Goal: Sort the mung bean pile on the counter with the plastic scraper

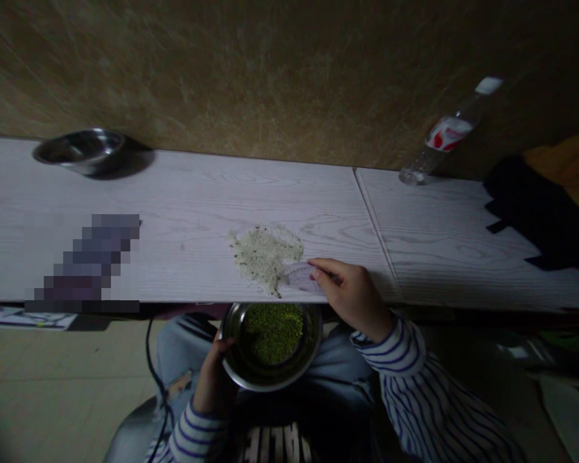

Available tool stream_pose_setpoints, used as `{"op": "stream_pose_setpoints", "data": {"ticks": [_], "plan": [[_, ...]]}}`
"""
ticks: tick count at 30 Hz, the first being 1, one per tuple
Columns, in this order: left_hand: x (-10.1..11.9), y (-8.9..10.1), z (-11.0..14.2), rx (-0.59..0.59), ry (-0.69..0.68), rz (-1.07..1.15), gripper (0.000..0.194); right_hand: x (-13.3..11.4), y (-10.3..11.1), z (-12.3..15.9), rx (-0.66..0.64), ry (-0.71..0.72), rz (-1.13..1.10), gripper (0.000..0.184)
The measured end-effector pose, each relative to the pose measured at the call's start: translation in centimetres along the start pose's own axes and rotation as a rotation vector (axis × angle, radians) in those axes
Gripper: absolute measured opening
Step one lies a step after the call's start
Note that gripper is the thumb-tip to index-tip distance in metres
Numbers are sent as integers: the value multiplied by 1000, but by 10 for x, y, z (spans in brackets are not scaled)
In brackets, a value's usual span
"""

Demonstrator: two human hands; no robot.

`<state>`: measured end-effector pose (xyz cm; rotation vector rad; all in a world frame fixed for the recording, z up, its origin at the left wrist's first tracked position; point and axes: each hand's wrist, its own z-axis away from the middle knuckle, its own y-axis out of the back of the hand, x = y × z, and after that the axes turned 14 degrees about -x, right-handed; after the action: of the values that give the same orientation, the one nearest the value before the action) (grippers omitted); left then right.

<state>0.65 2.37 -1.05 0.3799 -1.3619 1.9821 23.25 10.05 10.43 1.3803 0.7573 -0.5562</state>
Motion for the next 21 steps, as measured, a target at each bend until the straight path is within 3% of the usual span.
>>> {"op": "stream_pose_setpoints", "data": {"ticks": [11,21], "plan": [[1,0,1,20,6,-3,51,-1,14,16,-9,-19,19,22],[-1,-1,-1,15,27,19,54,-4,8,16,-51,48,50,22]]}}
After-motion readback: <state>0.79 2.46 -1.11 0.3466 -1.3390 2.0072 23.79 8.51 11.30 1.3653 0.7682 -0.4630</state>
